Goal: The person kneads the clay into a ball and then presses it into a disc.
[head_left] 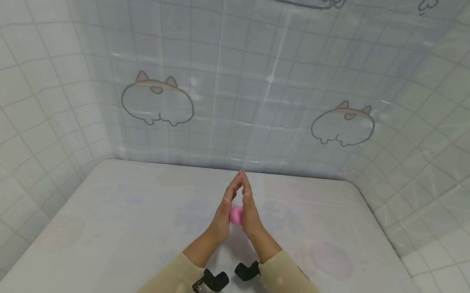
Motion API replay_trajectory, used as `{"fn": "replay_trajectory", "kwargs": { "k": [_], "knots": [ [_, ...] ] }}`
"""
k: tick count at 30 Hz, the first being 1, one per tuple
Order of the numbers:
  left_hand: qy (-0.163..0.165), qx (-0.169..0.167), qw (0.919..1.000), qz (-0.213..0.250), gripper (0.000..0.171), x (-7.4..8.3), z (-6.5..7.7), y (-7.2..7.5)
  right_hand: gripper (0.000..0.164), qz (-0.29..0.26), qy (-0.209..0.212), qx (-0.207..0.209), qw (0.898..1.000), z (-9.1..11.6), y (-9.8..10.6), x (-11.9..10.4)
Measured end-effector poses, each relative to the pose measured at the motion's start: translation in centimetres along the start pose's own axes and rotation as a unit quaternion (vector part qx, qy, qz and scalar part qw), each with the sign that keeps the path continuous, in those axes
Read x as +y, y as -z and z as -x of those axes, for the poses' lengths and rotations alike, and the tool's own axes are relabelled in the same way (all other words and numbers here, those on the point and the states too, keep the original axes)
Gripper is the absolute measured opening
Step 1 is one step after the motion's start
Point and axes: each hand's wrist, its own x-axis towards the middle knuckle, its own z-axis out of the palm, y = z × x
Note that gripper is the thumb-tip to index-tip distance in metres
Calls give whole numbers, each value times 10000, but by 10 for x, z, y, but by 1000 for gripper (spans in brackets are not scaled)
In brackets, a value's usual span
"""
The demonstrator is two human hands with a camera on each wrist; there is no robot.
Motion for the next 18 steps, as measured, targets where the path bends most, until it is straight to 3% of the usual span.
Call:
{"fn": "replay_trajectory", "kwargs": {
  "k": [3, 12, 18],
  "knots": [
    [-15, 313, 9994, -147, 80, 2, -5, 2, 82, -159, 122, -261, 9995, 1, -3, 0],
    [486, 1034, 9929, -323, 88, 1, -15, 8, 86, -211, 635, -628, 9958, 8, -12, -4],
    [833, 1196, 9891, -216, 89, -7, -16, 10, 82, -123, 828, -569, 9949, 11, -14, -6]
  ]
}}
